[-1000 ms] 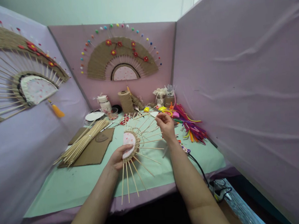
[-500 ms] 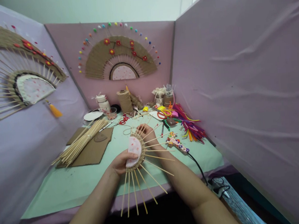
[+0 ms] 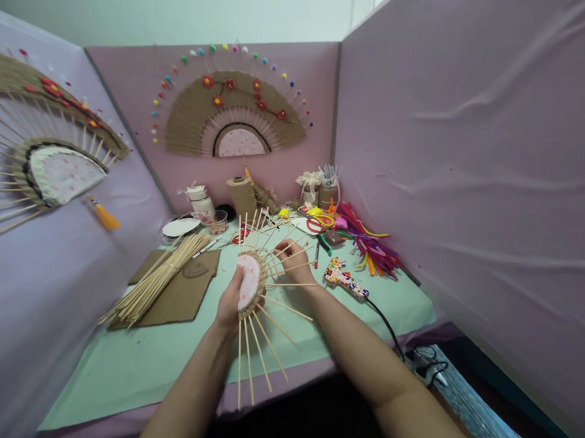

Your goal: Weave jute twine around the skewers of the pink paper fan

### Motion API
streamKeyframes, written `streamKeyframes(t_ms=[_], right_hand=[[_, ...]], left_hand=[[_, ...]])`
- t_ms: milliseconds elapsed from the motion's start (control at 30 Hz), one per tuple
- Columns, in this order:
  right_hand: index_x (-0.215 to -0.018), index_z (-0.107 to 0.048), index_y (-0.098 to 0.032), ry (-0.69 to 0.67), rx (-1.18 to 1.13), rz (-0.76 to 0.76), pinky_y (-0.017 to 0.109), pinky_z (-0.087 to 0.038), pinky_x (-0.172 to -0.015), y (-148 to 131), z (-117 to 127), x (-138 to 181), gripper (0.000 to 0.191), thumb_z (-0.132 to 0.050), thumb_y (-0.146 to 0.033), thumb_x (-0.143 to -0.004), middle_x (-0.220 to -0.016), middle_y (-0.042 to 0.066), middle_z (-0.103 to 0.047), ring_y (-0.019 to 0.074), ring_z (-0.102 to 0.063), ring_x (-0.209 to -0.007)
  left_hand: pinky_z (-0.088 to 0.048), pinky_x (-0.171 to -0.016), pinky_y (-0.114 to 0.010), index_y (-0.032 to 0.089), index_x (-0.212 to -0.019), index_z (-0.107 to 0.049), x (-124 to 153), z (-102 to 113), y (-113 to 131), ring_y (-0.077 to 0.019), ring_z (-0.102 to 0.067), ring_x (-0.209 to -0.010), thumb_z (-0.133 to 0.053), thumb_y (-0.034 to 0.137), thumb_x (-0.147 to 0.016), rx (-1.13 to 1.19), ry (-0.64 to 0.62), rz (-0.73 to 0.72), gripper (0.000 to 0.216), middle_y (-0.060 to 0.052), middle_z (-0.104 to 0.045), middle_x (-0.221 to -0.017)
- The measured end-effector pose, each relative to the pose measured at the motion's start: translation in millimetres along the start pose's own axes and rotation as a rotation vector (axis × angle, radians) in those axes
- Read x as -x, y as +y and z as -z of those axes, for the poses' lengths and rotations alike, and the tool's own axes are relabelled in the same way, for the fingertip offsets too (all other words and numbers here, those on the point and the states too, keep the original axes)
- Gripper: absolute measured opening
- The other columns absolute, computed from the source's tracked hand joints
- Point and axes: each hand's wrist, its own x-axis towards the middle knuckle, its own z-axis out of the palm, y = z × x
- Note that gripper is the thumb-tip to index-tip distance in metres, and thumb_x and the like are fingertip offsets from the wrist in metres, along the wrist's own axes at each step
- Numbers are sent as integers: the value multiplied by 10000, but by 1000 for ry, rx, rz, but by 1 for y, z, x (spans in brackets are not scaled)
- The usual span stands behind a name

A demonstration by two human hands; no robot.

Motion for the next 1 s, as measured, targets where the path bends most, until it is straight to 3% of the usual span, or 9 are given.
streamKeyframes(t_ms=[133,267,400,600,733,1000], right_hand=[[-703,-582,-186,-9,-17,4,287,-414,-622,2,0,-1,120,-614,-280,-636,-677,9,-596,149,-529,-631],[-702,-578,-189,-21,-40,19,291,-420,-632,4,0,-2,124,-615,-292,-644,-675,7,-597,152,-534,-640],[-684,-582,-191,-25,-17,3,294,-416,-629,3,-1,-1,115,-620,-289,-635,-671,9,-598,151,-527,-630],[-697,-578,-201,-11,-44,32,292,-424,-624,-3,0,2,127,-632,-298,-634,-665,7,-591,156,-523,-642],[-725,-582,-195,25,-33,44,291,-416,-624,-2,2,1,152,-639,-312,-647,-689,12,-591,150,-514,-635],[-731,-576,-197,31,-103,66,295,-436,-656,1,3,-2,157,-636,-325,-664,-699,3,-599,151,-533,-657]], left_hand=[[-472,-504,-221,105,-932,-604,0,-1,-3,-128,-600,-520,-571,312,-798,10,3,-103,249,-49,-676,-666],[-496,-581,-220,100,-811,-600,0,1,-4,-128,-617,-580,-632,176,-690,21,14,-98,146,-49,-681,-683],[-476,-517,-232,119,-754,-567,0,5,-2,-128,-585,-505,-614,176,-626,9,92,-68,148,-30,-647,-604],[-400,-445,-190,152,-784,-549,-1,6,-3,-99,-539,-452,-685,221,-591,-98,86,-158,246,33,-593,-543],[-422,-462,-191,143,-806,-556,-1,5,-3,-104,-562,-472,-715,291,-634,-124,36,-104,277,10,-616,-572],[-478,-495,-229,106,-851,-599,1,7,-1,-143,-612,-514,-716,217,-636,-123,-120,35,269,-57,-674,-647]])
